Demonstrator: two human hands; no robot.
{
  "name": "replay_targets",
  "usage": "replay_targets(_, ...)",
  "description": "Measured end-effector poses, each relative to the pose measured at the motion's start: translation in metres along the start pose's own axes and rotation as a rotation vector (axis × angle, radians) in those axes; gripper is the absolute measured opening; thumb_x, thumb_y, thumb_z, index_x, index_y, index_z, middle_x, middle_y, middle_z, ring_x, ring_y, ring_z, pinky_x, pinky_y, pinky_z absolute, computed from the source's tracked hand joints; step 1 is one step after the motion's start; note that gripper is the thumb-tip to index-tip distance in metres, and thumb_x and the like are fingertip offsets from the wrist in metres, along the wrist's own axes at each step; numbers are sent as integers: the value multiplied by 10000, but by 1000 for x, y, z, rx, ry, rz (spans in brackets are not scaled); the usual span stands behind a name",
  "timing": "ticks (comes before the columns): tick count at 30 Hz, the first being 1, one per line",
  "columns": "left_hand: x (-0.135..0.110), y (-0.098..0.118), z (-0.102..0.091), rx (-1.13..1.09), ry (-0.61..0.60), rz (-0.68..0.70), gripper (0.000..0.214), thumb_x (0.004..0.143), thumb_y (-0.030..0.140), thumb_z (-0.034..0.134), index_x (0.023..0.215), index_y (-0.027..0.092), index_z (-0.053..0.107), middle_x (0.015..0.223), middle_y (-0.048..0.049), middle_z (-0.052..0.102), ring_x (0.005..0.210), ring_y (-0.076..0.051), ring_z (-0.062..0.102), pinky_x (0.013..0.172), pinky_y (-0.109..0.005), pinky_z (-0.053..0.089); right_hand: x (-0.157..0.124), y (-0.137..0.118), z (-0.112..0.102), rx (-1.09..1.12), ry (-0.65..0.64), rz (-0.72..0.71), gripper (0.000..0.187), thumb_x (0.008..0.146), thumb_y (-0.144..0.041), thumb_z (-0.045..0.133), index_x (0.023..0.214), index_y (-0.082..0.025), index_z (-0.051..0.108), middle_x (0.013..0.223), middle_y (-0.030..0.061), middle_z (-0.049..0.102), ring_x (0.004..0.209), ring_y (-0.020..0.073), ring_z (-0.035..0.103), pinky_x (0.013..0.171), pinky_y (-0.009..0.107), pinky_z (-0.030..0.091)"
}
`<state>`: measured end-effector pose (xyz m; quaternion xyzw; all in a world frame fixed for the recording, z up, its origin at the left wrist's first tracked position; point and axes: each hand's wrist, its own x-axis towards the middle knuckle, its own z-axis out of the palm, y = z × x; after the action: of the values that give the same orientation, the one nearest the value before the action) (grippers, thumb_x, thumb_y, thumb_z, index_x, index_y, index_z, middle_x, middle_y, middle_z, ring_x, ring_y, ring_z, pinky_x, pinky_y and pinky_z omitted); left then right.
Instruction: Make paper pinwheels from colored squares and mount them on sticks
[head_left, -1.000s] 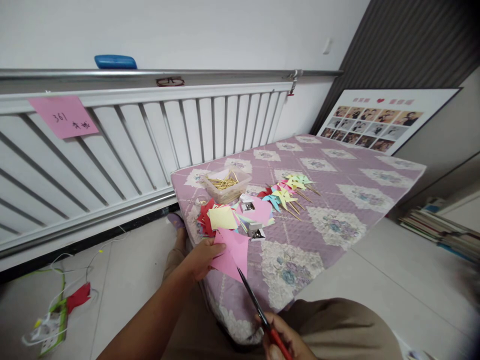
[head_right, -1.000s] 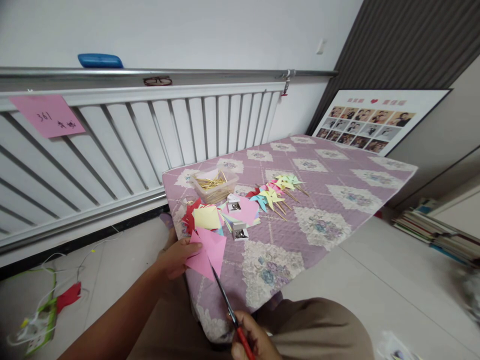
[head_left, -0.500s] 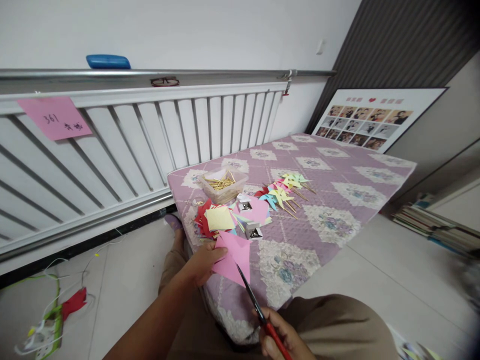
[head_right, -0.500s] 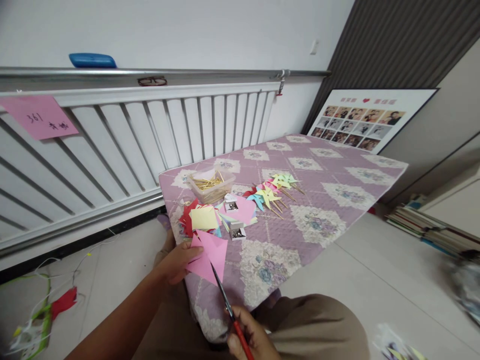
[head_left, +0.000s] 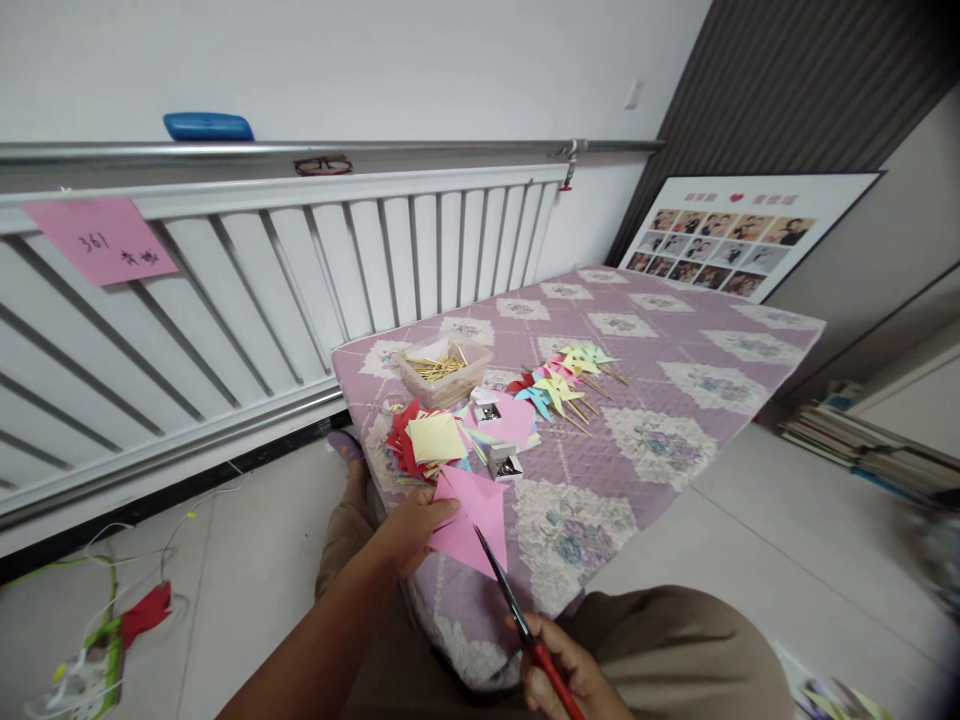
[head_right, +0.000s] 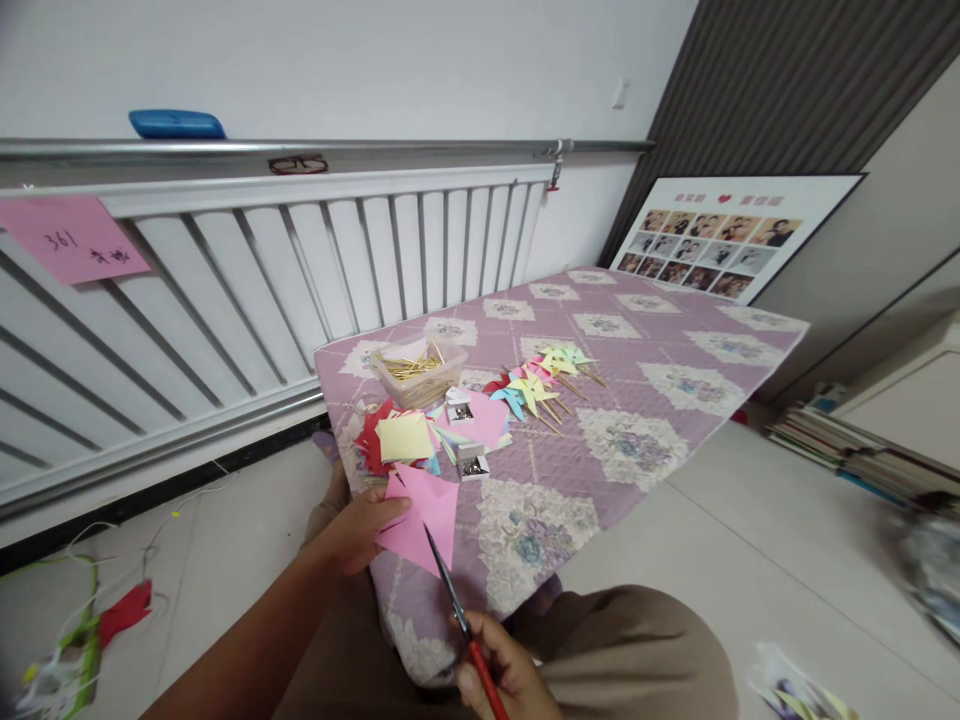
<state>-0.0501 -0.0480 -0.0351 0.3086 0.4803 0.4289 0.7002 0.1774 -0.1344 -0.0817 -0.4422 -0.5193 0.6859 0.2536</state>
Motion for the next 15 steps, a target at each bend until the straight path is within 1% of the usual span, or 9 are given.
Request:
replay_targets(3, -1, 0, 1, 24, -3, -14, 152, 683, 303, 668, 759, 171, 668, 661, -12, 628, 561, -121, 490, 577, -238, 347, 2, 4, -1, -11, -20, -29, 568, 768, -676, 603, 1127, -236, 614, 677, -32, 446, 579, 110, 368, 492, 203, 316)
replay_targets(5, -1, 0, 0, 31, -2, -14, 150, 686, 320, 675, 742, 181, 663, 658, -12, 622, 565, -129, 493, 588, -247, 351, 2, 6, -1, -23, -10, -54, 541, 780, -661, 600, 1118, -238, 618, 682, -30, 443, 581, 113, 363, 501, 209, 325)
replay_targets(8, -2, -1, 0, 21, -1, -13, 146, 688, 321, 676, 730, 181, 678, 665, -29, 631, 572, -147, 501, 601, -263, 354, 2, 7, -2, -72, 9, -91, 508, 791, -625, 616, 1124, -240, 615, 706, -25, 448, 597, 119, 364, 531, 225, 344)
replay_targets(10, -2, 0, 1, 10, -1, -9, 143, 686, 313, 676, 733, 179, 687, 682, -42, 643, 582, -158, 509, 609, -269, 355, 4, 8, -3, -98, 1, -90, 488, 798, -605, 620, 1120, -239, 616, 698, -30, 432, 582, 114, 341, 518, 223, 325)
replay_targets(15, -4, 3, 3, -8, -9, -11, 151, 664, 302, 691, 750, 178, 694, 675, -38, 652, 581, -153, 519, 609, -260, 365, 7, 15, -6, -94, -3, -81, 518, 768, -609, 651, 1124, -235, 610, 674, -43, 412, 550, 97, 309, 485, 207, 291)
